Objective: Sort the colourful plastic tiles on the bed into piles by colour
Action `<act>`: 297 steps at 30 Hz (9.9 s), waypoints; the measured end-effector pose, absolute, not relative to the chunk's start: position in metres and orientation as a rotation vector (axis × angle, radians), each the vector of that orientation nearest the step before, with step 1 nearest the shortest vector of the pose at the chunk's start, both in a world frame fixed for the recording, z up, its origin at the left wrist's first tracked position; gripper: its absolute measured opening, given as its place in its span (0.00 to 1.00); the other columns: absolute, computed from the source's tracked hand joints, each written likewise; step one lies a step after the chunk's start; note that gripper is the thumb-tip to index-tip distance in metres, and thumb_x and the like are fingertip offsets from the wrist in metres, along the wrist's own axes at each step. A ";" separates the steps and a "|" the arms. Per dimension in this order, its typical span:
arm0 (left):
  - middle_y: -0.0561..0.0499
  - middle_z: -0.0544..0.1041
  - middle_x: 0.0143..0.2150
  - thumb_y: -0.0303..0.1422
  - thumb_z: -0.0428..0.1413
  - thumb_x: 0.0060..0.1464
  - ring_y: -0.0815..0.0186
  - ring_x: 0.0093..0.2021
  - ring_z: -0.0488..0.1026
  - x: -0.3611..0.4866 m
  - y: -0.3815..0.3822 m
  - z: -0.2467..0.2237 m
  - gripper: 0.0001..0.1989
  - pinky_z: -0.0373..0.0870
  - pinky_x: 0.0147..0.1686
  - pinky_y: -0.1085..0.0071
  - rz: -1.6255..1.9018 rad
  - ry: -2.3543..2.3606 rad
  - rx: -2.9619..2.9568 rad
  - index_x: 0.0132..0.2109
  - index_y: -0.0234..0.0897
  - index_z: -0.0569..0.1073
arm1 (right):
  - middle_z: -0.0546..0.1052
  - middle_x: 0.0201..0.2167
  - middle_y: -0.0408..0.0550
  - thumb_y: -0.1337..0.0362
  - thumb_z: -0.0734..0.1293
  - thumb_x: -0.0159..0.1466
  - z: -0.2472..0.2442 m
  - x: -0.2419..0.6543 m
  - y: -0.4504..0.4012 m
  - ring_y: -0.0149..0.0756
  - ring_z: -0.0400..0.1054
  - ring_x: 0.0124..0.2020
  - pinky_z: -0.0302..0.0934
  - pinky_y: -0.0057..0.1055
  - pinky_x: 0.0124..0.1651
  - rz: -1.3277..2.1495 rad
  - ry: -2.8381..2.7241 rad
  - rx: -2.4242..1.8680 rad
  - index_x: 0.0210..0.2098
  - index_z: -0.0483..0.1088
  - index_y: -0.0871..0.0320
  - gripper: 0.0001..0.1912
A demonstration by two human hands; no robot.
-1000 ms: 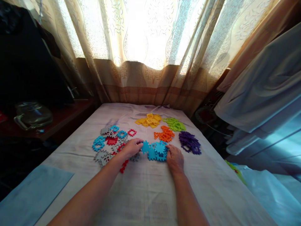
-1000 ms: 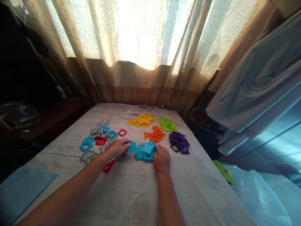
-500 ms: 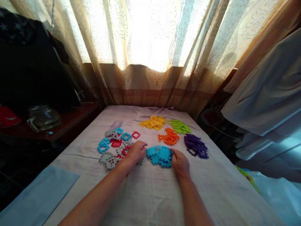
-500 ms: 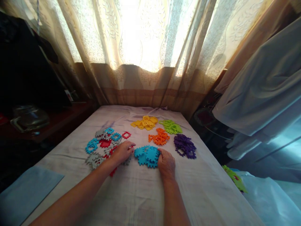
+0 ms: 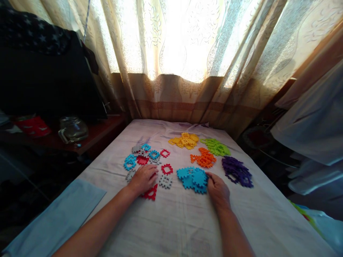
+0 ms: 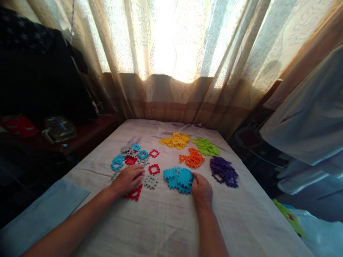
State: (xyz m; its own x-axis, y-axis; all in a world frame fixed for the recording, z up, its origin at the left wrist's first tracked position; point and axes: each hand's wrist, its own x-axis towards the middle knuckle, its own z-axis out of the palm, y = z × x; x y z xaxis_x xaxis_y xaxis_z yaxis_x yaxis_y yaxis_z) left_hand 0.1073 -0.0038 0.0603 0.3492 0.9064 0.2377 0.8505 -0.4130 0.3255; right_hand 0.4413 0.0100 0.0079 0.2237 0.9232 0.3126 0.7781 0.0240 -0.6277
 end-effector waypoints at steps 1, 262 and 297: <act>0.45 0.77 0.54 0.32 0.52 0.59 0.58 0.55 0.72 0.100 -0.003 0.063 0.13 0.65 0.58 0.60 0.608 1.646 2.443 0.48 0.39 0.77 | 0.80 0.44 0.55 0.62 0.54 0.59 0.008 0.442 0.010 0.43 0.73 0.46 0.65 0.39 0.53 0.257 -1.583 -1.778 0.44 0.77 0.61 0.24; 0.46 0.61 0.69 0.39 0.46 0.61 0.51 0.70 0.54 0.097 0.014 0.036 0.25 0.42 0.64 0.36 0.149 1.969 2.381 0.65 0.45 0.65 | 0.63 0.65 0.56 0.45 0.66 0.59 0.037 0.285 0.109 0.50 0.53 0.65 0.43 0.53 0.65 0.196 -2.010 -1.762 0.61 0.65 0.51 0.33; 0.39 0.67 0.65 0.46 0.46 0.59 0.51 0.66 0.61 0.001 0.100 0.072 0.28 0.54 0.63 0.54 0.493 2.105 2.129 0.60 0.36 0.69 | 0.57 0.68 0.58 0.35 0.66 0.55 0.019 0.280 -0.051 0.56 0.53 0.67 0.45 0.57 0.67 0.220 -2.349 -1.031 0.67 0.56 0.50 0.47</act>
